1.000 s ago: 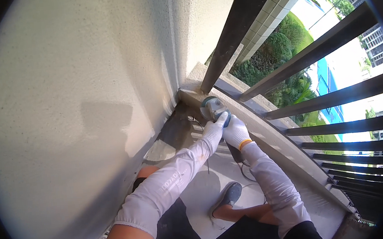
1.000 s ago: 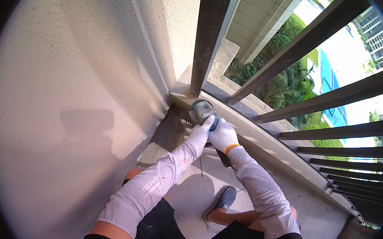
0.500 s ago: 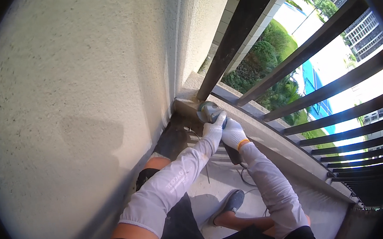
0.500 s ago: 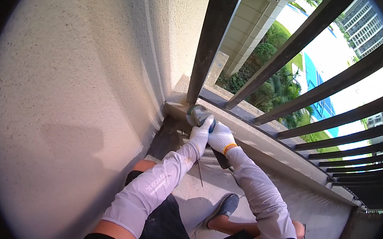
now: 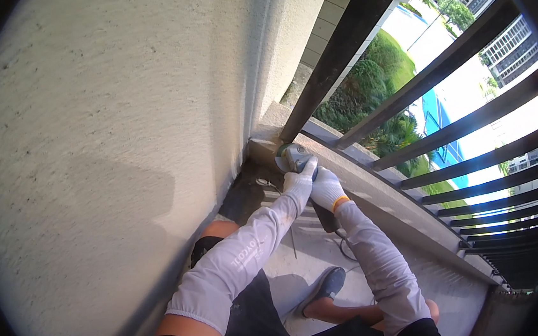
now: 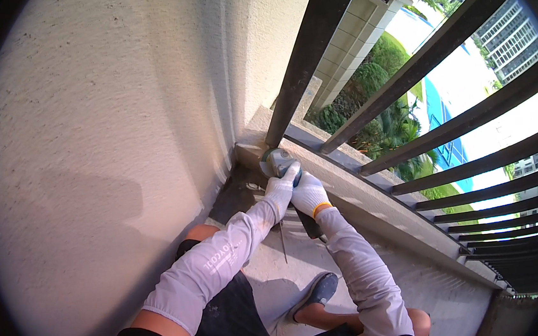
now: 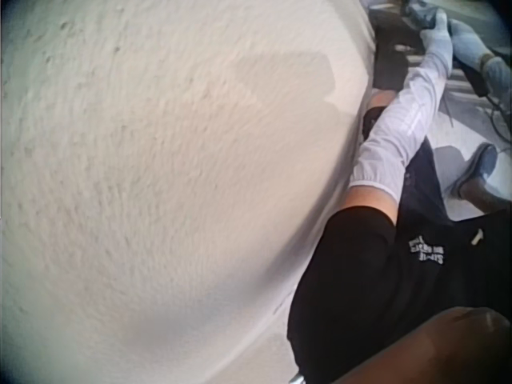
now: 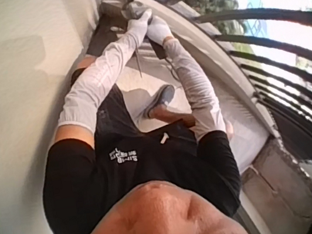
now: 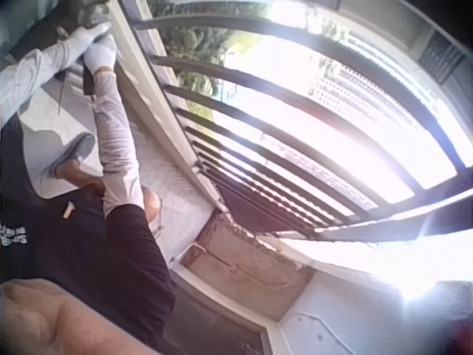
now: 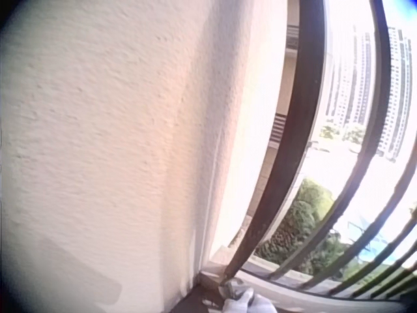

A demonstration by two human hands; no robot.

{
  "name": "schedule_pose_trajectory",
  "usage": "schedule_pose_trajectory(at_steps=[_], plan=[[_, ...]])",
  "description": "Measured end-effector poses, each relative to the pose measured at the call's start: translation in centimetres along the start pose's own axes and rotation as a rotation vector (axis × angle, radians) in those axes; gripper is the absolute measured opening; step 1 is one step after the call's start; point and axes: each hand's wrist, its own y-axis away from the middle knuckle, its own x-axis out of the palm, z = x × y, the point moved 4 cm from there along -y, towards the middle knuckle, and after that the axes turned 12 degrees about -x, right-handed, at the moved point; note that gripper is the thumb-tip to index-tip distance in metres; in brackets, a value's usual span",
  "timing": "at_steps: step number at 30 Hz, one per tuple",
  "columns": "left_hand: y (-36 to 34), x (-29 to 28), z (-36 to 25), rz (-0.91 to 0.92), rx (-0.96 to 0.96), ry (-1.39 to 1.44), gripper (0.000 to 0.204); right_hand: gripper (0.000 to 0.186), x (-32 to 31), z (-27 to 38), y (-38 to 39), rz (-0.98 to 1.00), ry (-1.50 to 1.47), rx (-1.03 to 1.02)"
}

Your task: The person uses an angle grinder to grind metal sections of a balcony railing while wearing gloves and arm sleeves.

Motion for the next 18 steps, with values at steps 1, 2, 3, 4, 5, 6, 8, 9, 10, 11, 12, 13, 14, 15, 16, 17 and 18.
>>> schedule_pose_trajectory(at_steps=[1,2,3,4,5,6,8,9,10,11,12,13,14,15,16,17,18], plan=[[-0.1,-0.3,0.0,-0.002,-0.004,-0.024,0.103,0.064,0.1,0.3,0.0,0.019,0.001,0.004],[-0.2,-0.6,-0.1,-0.006,-0.002,-0.023,0.103,0.064,0.3,0.3,-0.2,0.020,0.000,-0.001],[-0.1,-0.6,-0.2,-0.016,0.001,-0.045,0.104,0.064,0.5,0.0,-0.3,-0.002,0.003,-0.008],[0.0,-0.6,-0.3,-0.026,0.003,-0.067,0.104,0.064,0.7,-0.3,-0.4,-0.024,0.006,-0.015],[0.0,-0.6,-0.4,-0.022,0.004,-0.068,0.104,0.064,0.8,-0.7,-0.5,-0.027,0.008,-0.013],[0.3,-0.7,-0.5,0.020,0.021,-0.060,0.106,0.064,0.9,-0.8,-0.6,-0.043,0.006,-0.015],[0.8,-0.5,-0.8,0.066,0.035,-0.055,0.108,0.064,0.9,-1.1,-0.5,-0.060,0.005,-0.012],[0.7,-0.8,-0.8,0.054,0.037,-0.063,0.110,0.061,0.9,-0.8,-0.6,-0.052,0.017,-0.018],[0.6,-1.1,-0.8,0.044,0.038,-0.071,0.112,0.059,1.0,-0.4,-0.6,-0.044,0.029,-0.023],[0.5,-1.2,-0.8,0.041,0.039,-0.072,0.112,0.059,1.1,-0.2,-0.7,-0.043,0.028,-0.026],[0.5,-1.2,-0.8,0.030,0.031,-0.080,0.113,0.061,1.0,-0.2,-0.7,-0.041,0.022,-0.019],[0.5,-1.2,-0.9,0.019,0.022,-0.089,0.114,0.063,1.0,-0.2,-0.7,-0.038,0.017,-0.012],[0.5,-1.2,-0.9,0.021,0.024,-0.091,0.114,0.063,1.1,-0.2,-0.6,-0.041,0.017,-0.011],[0.4,-1.3,-1.0,0.014,0.024,-0.096,0.114,0.063,1.0,0.0,-0.6,-0.056,0.010,-0.011],[0.3,-1.4,-1.0,0.008,0.024,-0.101,0.114,0.063,1.0,0.2,-0.6,-0.071,0.002,-0.010],[0.1,-1.5,-1.0,0.010,0.026,-0.102,0.114,0.063,0.9,0.3,-0.6,-0.074,0.003,-0.010],[-0.1,-1.6,-1.0,0.034,0.035,-0.098,0.117,0.063,0.9,0.5,-0.6,-0.070,0.009,-0.012]])
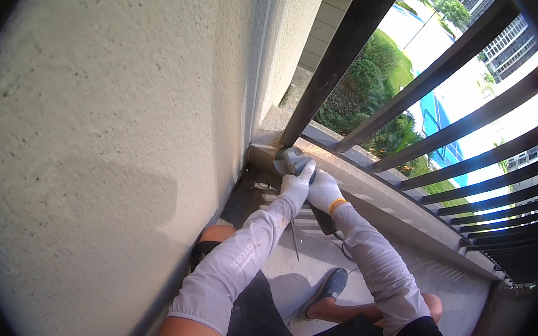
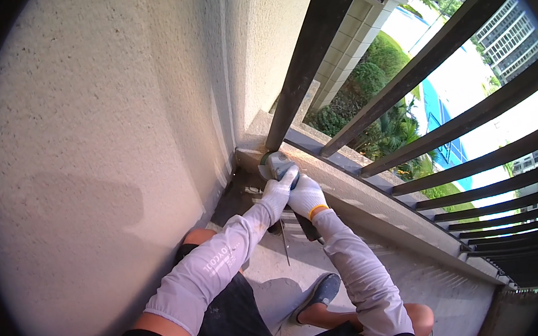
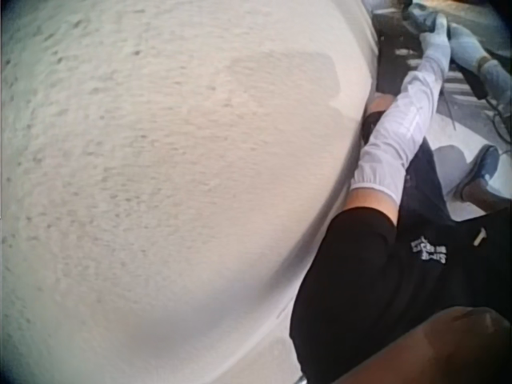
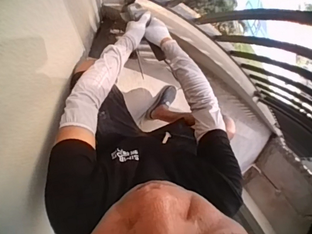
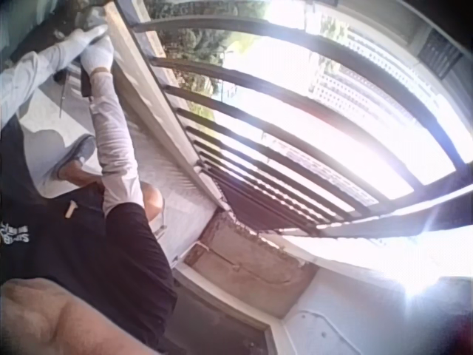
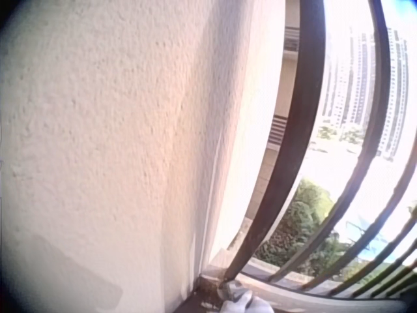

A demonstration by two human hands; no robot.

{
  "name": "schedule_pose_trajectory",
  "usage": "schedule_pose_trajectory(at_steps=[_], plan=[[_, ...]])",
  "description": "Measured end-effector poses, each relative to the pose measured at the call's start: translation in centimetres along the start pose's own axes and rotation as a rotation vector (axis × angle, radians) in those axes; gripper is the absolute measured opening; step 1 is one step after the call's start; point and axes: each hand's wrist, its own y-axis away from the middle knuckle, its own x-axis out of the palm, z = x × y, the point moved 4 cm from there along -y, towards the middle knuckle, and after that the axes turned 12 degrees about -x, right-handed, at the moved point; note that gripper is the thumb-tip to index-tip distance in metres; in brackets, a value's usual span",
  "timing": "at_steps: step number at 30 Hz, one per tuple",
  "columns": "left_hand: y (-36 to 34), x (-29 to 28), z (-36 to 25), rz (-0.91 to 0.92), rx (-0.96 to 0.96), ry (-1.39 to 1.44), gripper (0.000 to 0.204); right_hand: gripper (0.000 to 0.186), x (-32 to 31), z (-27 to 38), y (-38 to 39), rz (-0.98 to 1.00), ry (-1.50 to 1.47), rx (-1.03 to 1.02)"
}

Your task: The person uses an angle grinder to grind metal sections of a balcony railing while wearing gloves and arm sleeves.

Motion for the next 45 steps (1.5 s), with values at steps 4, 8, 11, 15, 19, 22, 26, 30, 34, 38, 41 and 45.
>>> schedule_pose_trajectory(at_steps=[4,8,11,15,19,22,26,30,34,38,41,45], plan=[[-0.5,0.0,0.0,0.061,0.003,-0.007,0.120,0.063,-0.3,0.6,0.4,-0.007,-0.006,0.020],[-1.8,-0.8,0.3,0.058,-0.003,-0.012,0.119,0.064,-0.1,1.8,0.1,0.012,-0.025,0.037],[-2.1,-1.2,0.2,0.097,-0.008,0.022,0.116,0.063,0.0,2.8,0.1,0.051,-0.044,0.057],[-1.0,-0.7,-0.5,0.138,-0.038,0.016,0.115,0.062,-0.3,2.3,0.6,-0.016,-0.043,0.051],[-1.9,-1.5,-0.8,0.066,-0.063,-0.071,0.100,0.062,0.5,2.8,0.5,-0.055,-0.131,0.000],[-1.7,-1.5,-0.7,0.066,-0.082,-0.031,0.111,0.061,0.7,2.6,0.4,-0.068,-0.110,0.025],[-1.7,-1.7,-1.2,0.084,-0.063,-0.024,0.108,0.057,1.5,2.0,0.0,-0.076,-0.071,0.043],[-1.6,-2.3,-1.6,0.064,-0.049,-0.091,0.105,0.055,2.1,1.8,-0.2,-0.136,-0.130,0.040],[-1.8,-3.0,-1.9,0.116,-0.027,-0.037,0.101,0.055,1.5,3.9,0.5,-0.120,-0.156,0.094],[-1.8,-3.0,-2.1,0.156,-0.018,-0.029,0.097,0.056,2.4,2.9,-0.1,-0.149,-0.152,0.115],[-1.9,-3.0,-2.4,0.133,-0.031,-0.067,0.081,0.057,2.8,2.7,-0.2,-0.160,-0.167,0.140],[-3.0,-3.6,-2.2,0.137,-0.061,-0.033,0.077,0.058,3.4,3.2,-0.6,-0.165,-0.168,0.172]])
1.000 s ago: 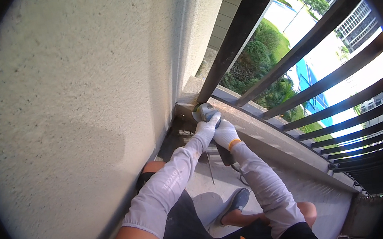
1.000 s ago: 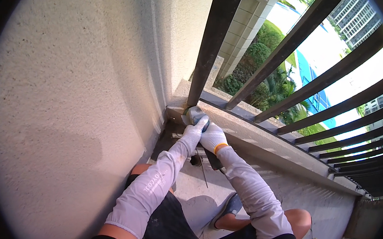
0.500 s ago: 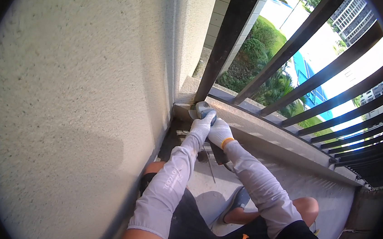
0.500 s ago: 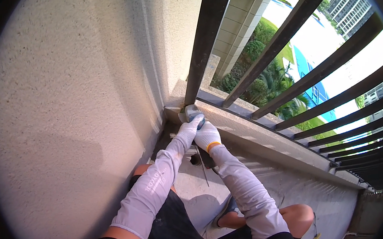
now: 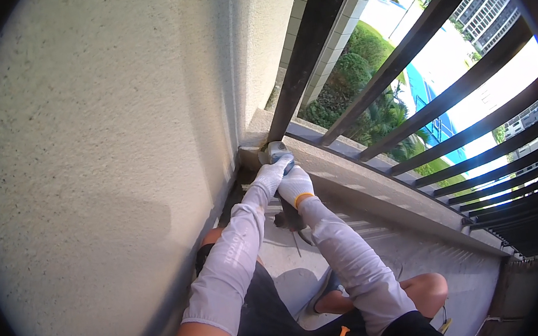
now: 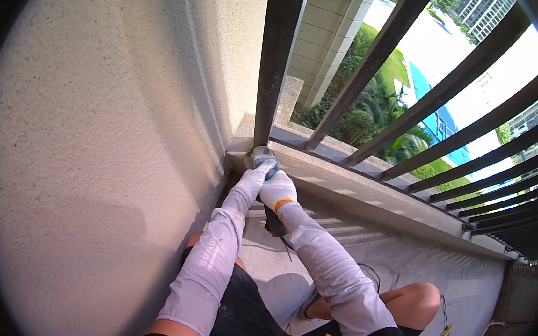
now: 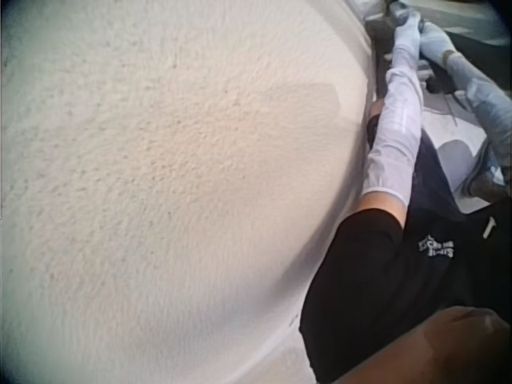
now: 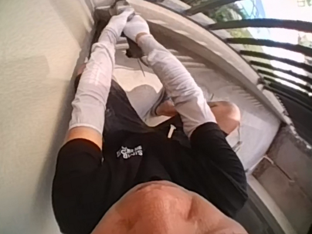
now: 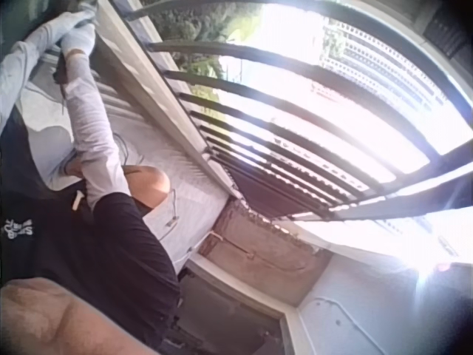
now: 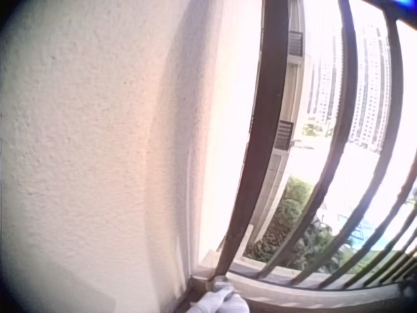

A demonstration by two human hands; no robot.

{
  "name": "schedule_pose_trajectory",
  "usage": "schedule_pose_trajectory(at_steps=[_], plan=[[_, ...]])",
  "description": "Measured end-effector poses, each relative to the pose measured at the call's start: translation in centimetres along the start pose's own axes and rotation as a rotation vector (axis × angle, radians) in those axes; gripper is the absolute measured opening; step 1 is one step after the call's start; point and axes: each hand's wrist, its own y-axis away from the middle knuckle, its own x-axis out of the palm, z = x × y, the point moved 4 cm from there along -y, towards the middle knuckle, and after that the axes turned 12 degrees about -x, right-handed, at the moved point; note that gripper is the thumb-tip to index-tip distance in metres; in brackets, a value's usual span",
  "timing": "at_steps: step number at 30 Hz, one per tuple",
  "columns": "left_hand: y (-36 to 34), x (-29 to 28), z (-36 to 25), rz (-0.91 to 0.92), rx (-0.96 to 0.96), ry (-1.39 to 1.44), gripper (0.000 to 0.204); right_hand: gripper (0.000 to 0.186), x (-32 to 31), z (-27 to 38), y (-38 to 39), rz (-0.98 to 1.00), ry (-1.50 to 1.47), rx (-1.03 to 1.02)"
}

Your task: The person uses an angle grinder to grind metal sections of a balcony railing while wearing gloves and arm sleeves.

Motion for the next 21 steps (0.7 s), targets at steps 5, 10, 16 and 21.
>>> schedule_pose_trajectory(at_steps=[5,10,16,21], plan=[[-2.4,-1.6,0.4,0.045,0.059,0.007,0.084,0.053,1.2,0.9,-0.4,0.008,-0.024,-0.006],[-0.1,0.8,0.0,0.106,0.089,0.075,0.077,0.050,0.6,-0.6,-0.3,0.008,0.037,0.023],[-0.1,-0.8,-0.7,0.066,0.048,-0.097,0.078,0.049,0.8,0.1,-0.2,0.025,0.020,-0.010],[-0.2,-3.4,-1.1,0.022,0.075,-0.155,0.081,0.052,2.4,1.6,-0.8,0.029,0.012,0.002]])
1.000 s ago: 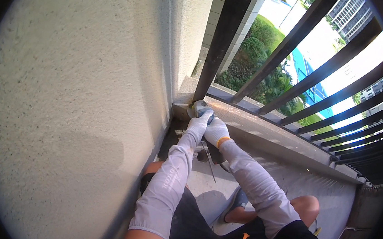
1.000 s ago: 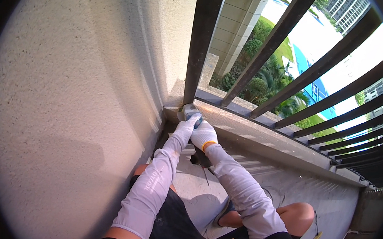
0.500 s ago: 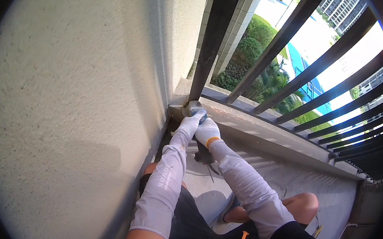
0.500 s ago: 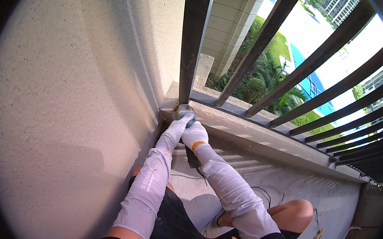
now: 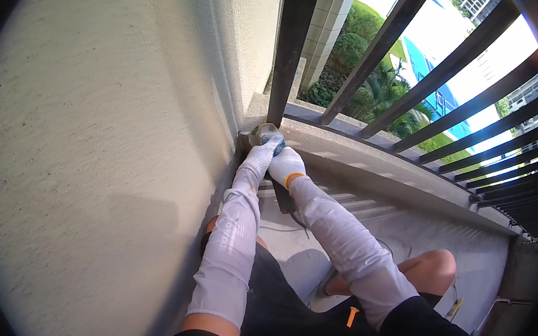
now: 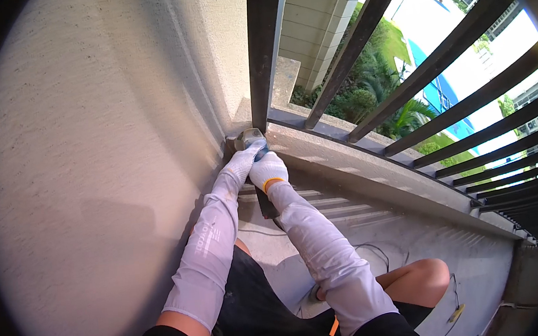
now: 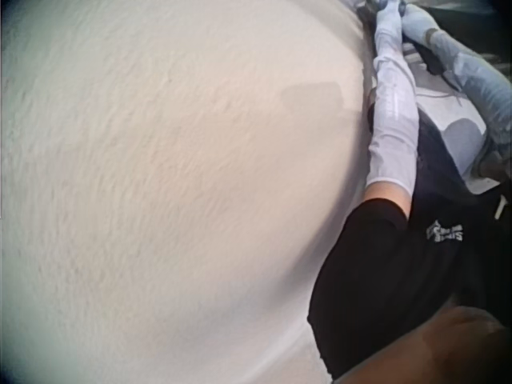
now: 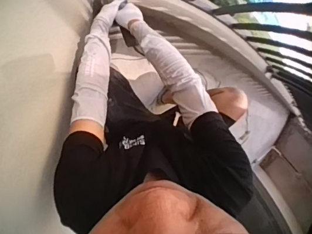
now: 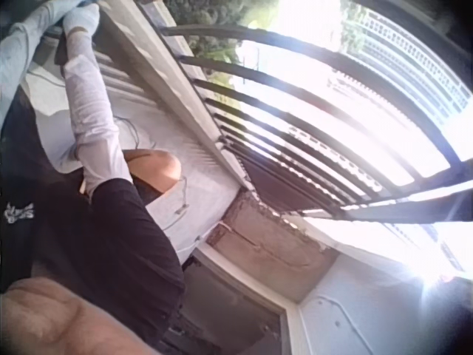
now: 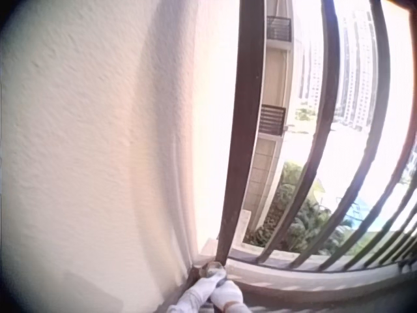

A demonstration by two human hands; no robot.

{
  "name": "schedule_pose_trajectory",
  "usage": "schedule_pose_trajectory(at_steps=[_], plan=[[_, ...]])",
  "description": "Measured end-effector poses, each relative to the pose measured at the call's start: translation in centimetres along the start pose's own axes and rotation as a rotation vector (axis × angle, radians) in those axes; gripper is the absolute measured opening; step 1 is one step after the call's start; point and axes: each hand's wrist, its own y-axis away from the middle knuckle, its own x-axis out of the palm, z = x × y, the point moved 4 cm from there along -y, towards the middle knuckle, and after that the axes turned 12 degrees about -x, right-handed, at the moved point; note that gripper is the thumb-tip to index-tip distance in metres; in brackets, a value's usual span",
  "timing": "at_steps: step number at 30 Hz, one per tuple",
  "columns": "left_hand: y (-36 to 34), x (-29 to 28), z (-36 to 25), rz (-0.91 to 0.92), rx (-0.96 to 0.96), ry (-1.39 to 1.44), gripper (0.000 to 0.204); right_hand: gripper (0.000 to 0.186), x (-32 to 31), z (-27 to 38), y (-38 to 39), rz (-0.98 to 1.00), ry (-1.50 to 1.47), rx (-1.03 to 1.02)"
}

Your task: The person uses an angle grinder to grind metal sections of a balcony railing while wearing gloves and arm sleeves.

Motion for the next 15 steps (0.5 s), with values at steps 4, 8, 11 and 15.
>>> schedule_pose_trajectory(at_steps=[4,8,11,15], plan=[[0.3,-0.4,-0.7,0.118,0.006,0.213,0.054,0.055,0.4,0.8,-1.0,0.017,0.053,-0.001],[-0.5,-3.9,-0.4,-0.051,0.034,0.061,0.044,0.056,1.6,3.1,-0.6,0.030,0.006,-0.031],[0.6,-0.2,-1.1,0.131,0.061,0.194,0.046,0.054,1.4,-0.4,-1.4,-0.007,0.056,0.052],[-0.6,-2.4,-1.0,0.063,0.090,0.088,0.050,0.056,2.0,1.2,-1.6,-0.019,0.060,0.053]])
